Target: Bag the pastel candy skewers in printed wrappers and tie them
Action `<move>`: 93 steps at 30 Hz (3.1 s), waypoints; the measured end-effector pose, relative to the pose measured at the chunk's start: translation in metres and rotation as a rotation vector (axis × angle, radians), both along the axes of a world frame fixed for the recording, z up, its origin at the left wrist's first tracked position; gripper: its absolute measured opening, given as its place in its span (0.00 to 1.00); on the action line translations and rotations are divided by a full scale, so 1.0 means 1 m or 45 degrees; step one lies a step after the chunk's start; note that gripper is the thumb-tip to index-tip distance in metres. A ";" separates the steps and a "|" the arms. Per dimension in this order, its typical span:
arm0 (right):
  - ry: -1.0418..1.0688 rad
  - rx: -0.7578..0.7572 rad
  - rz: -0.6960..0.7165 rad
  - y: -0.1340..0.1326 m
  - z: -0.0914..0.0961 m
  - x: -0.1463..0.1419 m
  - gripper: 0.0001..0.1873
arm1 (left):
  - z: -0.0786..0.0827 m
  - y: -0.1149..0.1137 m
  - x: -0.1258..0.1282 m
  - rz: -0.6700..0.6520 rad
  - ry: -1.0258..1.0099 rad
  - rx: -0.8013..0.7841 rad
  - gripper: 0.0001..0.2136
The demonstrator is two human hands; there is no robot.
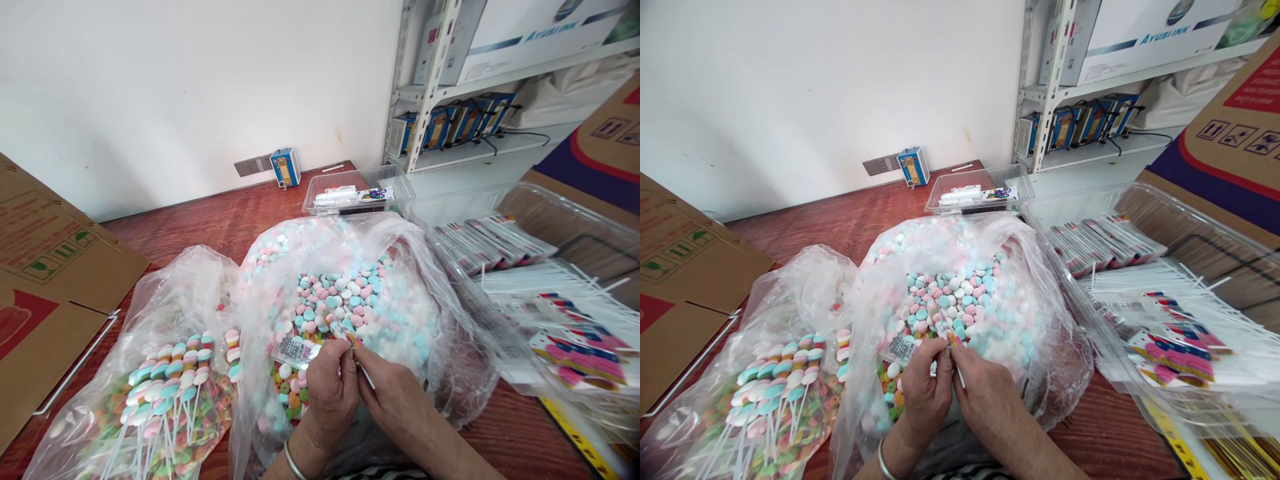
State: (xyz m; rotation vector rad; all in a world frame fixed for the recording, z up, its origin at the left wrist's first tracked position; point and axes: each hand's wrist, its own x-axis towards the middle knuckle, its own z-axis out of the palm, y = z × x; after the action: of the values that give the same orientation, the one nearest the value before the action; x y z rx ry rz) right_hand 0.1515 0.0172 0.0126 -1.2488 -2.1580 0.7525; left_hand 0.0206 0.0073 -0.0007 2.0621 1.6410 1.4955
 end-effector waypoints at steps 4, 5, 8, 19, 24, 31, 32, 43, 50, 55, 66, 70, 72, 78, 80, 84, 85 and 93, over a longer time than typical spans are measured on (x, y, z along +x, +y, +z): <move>0.315 0.036 0.034 -0.007 0.005 0.008 0.21 | 0.001 0.002 -0.002 0.108 -0.028 -0.112 0.04; 0.384 0.019 -0.016 -0.010 0.007 0.011 0.20 | 0.001 0.003 -0.002 0.120 -0.029 -0.151 0.04; 0.514 -0.240 -0.198 -0.018 0.006 0.017 0.15 | -0.001 0.002 -0.002 0.047 -0.010 -0.179 0.05; 1.301 -1.146 -0.392 -0.029 -0.036 0.008 0.21 | 0.008 -0.010 0.011 -0.282 -1.095 -0.971 0.12; 1.407 -1.239 -0.264 -0.034 -0.037 -0.001 0.21 | 0.017 -0.009 0.019 -0.543 -1.682 -1.013 0.11; 1.302 -1.147 -0.279 -0.040 -0.053 -0.003 0.29 | 0.014 -0.012 0.022 -0.459 -1.638 -1.082 0.13; 1.304 -1.144 -0.294 -0.041 -0.054 -0.004 0.29 | 0.013 -0.012 0.023 -0.432 -1.627 -1.096 0.14; 1.353 -1.150 -0.302 -0.042 -0.051 -0.012 0.26 | 0.001 -0.021 0.027 -0.350 -1.613 -1.235 0.24; 1.091 -1.079 -0.125 -0.046 -0.039 0.000 0.24 | 0.007 -0.018 0.020 -0.270 -1.669 -0.967 0.15; 1.089 -0.943 -0.153 -0.048 -0.042 -0.001 0.21 | 0.006 -0.023 0.022 -0.395 -1.689 -0.959 0.12; 1.080 -0.907 -0.117 -0.041 -0.039 0.000 0.18 | 0.018 -0.013 0.017 -0.389 -1.860 -0.977 0.12; 0.995 -0.794 -0.153 -0.035 -0.022 0.005 0.18 | 0.016 -0.008 0.017 -0.234 -1.849 -0.920 0.10; 1.012 -0.729 -0.223 -0.030 -0.015 0.004 0.15 | 0.012 -0.008 0.018 -0.170 -1.770 -0.907 0.11; 0.888 -0.471 -0.424 -0.018 -0.007 -0.010 0.12 | 0.007 -0.012 0.015 -0.117 -1.205 -0.863 0.09; 0.849 -0.394 -0.444 -0.016 -0.008 -0.013 0.12 | 0.009 -0.015 0.013 -0.059 -1.007 -0.836 0.10; 0.888 -0.382 -0.418 -0.020 -0.010 -0.011 0.12 | 0.016 -0.021 0.009 0.031 -0.756 -0.758 0.10; 0.909 -0.412 -0.410 -0.022 -0.010 -0.011 0.12 | 0.017 -0.022 0.009 0.033 -0.741 -0.751 0.10; 1.039 -0.423 -0.397 -0.036 -0.014 -0.011 0.12 | 0.010 -0.041 0.008 0.001 -0.735 -0.723 0.09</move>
State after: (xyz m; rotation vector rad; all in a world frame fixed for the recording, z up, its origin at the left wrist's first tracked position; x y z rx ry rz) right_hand 0.1406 -0.0192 -0.0009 -1.1169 -1.1866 1.2438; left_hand 0.0281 -0.0333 0.0097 1.1956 1.5693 1.2564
